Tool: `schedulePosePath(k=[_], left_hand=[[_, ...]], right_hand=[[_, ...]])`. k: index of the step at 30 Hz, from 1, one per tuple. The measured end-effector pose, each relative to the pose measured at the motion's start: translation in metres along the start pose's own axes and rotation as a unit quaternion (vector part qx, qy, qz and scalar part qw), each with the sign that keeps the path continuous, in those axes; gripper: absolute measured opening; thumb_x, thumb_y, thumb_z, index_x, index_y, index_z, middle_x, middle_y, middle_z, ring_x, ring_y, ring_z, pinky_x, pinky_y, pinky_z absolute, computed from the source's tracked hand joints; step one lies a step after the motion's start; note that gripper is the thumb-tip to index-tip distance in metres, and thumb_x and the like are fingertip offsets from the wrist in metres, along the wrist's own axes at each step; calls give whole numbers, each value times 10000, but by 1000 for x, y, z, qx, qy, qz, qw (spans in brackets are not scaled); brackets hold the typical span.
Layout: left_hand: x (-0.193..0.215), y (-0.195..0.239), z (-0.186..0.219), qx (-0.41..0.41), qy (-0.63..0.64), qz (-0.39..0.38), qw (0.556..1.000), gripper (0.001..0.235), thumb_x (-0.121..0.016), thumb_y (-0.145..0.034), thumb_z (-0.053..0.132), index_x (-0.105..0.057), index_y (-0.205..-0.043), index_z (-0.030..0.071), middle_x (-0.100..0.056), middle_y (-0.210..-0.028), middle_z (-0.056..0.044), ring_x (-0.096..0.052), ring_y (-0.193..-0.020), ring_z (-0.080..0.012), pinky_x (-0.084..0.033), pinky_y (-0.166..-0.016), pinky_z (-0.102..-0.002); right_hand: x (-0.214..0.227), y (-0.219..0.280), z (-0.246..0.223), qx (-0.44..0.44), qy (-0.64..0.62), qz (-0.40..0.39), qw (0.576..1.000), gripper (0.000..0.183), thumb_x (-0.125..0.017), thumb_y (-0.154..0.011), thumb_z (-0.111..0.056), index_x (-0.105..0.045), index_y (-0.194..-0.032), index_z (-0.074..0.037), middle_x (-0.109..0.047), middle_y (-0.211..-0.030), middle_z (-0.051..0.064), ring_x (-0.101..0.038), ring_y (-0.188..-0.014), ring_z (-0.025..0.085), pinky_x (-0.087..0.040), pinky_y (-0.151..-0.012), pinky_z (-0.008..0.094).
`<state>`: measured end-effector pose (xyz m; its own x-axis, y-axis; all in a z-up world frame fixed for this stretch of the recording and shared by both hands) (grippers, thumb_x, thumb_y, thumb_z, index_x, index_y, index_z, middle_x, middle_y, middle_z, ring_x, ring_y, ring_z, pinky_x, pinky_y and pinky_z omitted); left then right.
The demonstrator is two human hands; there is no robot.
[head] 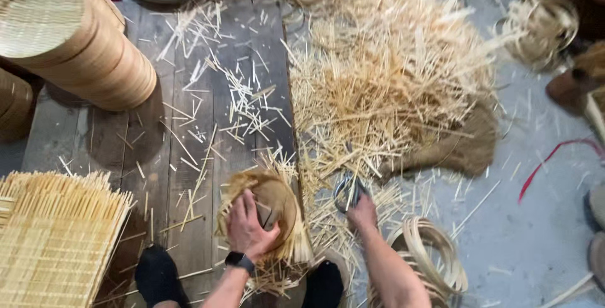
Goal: The person sits on the floor and repeatedly places a circular bamboo frame onto a woven bamboo mat, then uses shears to trim the excess bamboo strips around the frame. The trimmed pieces fall onto the floor, and the process is repeated multiple times.
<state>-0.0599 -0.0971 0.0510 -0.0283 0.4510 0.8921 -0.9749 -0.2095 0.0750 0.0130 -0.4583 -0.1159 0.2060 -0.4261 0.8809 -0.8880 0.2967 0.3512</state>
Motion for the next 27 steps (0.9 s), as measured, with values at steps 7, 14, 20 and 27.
schedulePosePath(k=[7, 14, 20, 27], left_hand=[[-8, 9, -12, 65, -23, -20, 997, 1401, -940, -547, 537, -135, -1574, 27, -354, -1539, -212, -365, -1407, -416, -274, -1150, -531], [-12, 9, -10, 87, -17, -83, 993, 1238, -894, -633, 545, -190, -1568, 141, -379, -1509, -151, -393, -1376, -336, -264, -1196, -489], [-23, 16, -4, 0, 1, -98, 995, 1219, -900, -620, 513, -227, -1571, 155, -422, -1412, -119, -404, -1336, -341, -267, -1180, -487], [-18, 15, -1, 24, 4, -129, 991, 1174, -895, -606, 412, -252, -1549, 138, -456, -1371, -107, -402, -1335, -327, -279, -1196, -453]], right_hand=[[17, 22, -29, -3, -55, -197, 979, 426, -839, -748, -376, -738, -1009, -54, -706, -978, 197, -656, -889, 319, -533, -772, 426], [28, 96, 0, 68, -114, -234, 963, 558, -739, -883, -531, -733, -1055, -1, -715, -829, 110, -647, -705, 219, -527, -616, 346], [15, 117, -66, 481, 182, 309, 800, 807, -623, -859, -710, -596, -1057, 72, -705, -952, 263, -682, -933, 384, -575, -764, 462], [31, 123, -84, 190, 121, -57, 972, 420, -618, -916, -454, -637, -1055, -59, -676, -973, 148, -680, -921, 305, -568, -843, 454]])
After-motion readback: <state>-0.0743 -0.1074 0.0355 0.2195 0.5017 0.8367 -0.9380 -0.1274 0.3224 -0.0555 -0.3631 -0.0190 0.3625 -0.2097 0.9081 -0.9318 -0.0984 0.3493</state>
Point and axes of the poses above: each hand's wrist, its own y-axis away from the middle knuckle, its own x-axis out of the back of the hand, z = x × y, the point moved 2 cm from there along -y, towards the middle knuckle
